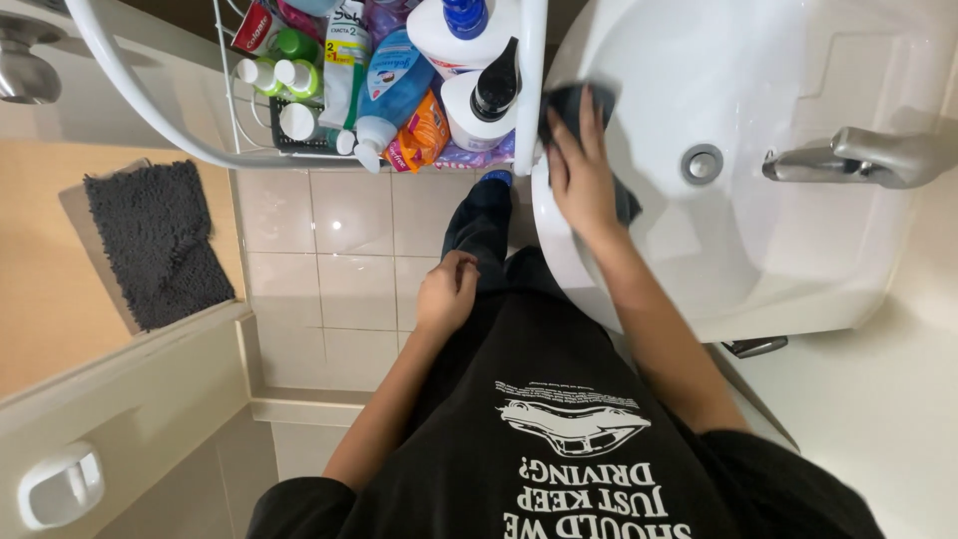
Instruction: The person cleans a bathroom sink and a toilet using a dark grey cloth. They wipe the sink basin and faucet, then move to the toilet to wipe the rim, seat, and tank lid. The person folds the cloth multiple times during the process to use a clean side.
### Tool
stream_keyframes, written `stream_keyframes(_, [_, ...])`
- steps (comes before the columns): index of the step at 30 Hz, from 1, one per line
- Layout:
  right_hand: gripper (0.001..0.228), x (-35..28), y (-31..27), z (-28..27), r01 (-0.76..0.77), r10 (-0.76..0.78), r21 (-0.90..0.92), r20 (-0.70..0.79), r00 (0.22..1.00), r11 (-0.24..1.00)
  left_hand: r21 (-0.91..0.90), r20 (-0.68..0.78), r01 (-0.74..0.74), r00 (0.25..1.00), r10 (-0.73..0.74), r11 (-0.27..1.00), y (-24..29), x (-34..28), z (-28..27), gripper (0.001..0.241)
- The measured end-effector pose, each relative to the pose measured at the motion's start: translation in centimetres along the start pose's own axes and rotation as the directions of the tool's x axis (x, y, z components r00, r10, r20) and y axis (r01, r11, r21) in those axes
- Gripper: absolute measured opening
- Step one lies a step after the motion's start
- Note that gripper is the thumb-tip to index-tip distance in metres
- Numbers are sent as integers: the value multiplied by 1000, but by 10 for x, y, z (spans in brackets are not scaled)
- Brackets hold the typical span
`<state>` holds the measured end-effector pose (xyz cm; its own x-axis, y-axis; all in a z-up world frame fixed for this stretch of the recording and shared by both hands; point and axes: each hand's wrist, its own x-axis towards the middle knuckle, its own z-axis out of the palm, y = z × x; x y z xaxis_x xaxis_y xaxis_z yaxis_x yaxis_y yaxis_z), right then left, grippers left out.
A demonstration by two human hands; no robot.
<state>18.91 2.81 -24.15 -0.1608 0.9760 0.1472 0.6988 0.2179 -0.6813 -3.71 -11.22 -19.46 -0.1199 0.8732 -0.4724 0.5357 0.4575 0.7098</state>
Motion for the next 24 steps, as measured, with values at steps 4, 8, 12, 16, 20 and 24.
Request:
stream_keyframes(4, [47, -77, -39, -39, 18, -22, 119, 32, 999, 993, 48, 45, -25, 999, 23, 999, 12, 5, 3, 20])
stream_keyframes(8, [48, -129, -49, -63, -116, 121, -37, 169, 978, 992, 90, 81, -160, 985, 153, 983, 29, 15, 5, 20])
stream_keyframes(12, [50, -130, -52, -60, 6, 34, -263, 147, 989, 965, 100, 182, -263, 953, 242, 960, 36, 32, 4, 20])
stream_keyframes(16, [47, -72, -37, -32, 16, -3, -156, 84, 996, 988, 116, 266, -279, 933, 241, 953, 45, 53, -5, 21])
stream_keyframes(20, [46, 6, -19, -2, -69, 70, -69, 11, 997, 995, 167, 381, -416, 863, 331, 894, 27, 84, -9, 20])
stream_keyframes(24, [46, 89, -2, 5, -142, 128, -142, -101, 987, 980, 208, 497, -632, 725, 476, 746, 5, 117, -6, 20])
